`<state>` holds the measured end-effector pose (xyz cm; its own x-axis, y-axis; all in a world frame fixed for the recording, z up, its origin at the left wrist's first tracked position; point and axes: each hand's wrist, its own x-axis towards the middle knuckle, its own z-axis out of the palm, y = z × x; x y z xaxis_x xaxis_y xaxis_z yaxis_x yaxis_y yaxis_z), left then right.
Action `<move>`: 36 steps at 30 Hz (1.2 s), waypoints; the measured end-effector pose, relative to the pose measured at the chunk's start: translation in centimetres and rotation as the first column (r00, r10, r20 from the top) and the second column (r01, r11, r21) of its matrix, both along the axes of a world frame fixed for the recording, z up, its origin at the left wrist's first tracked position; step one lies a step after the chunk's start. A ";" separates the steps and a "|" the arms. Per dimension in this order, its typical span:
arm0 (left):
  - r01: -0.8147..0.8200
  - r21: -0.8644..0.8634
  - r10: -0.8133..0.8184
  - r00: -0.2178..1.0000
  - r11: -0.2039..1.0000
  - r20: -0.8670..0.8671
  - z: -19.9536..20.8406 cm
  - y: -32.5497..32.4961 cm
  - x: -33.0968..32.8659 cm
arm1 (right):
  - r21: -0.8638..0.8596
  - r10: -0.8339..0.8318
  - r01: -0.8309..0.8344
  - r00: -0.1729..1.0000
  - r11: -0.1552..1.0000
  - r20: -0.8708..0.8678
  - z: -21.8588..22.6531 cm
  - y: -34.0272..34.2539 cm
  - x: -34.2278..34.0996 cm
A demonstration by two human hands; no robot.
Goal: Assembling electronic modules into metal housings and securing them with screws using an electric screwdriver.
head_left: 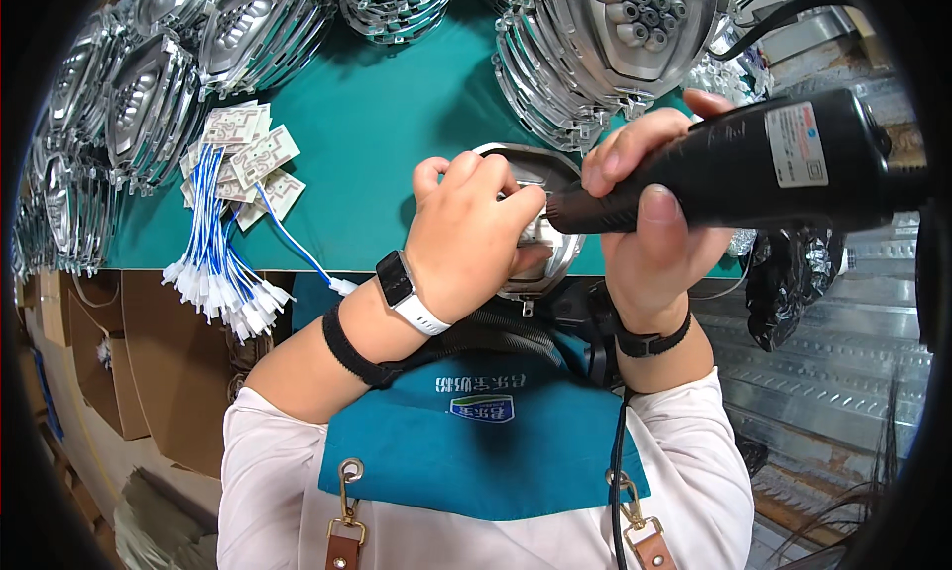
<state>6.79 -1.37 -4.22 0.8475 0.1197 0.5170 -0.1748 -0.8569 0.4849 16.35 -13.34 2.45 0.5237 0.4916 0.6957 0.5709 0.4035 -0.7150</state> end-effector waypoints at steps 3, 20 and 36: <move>0.000 -0.013 0.000 1.000 1.000 -0.005 0.0 0.0 -0.1 | 0.003 0.058 -0.058 0.989 0.998 -0.137 0.2 0.7 -0.3; 0.001 0.039 0.001 0.999 0.999 -0.053 0.6 -0.1 0.1 | 0.430 -0.169 0.199 0.980 0.881 -0.108 3.1 -8.5 1.7; 0.012 0.039 -0.008 0.996 0.999 -0.086 0.8 -0.2 0.4 | 0.257 -0.344 0.388 0.917 0.885 -0.201 -1.0 -9.5 4.5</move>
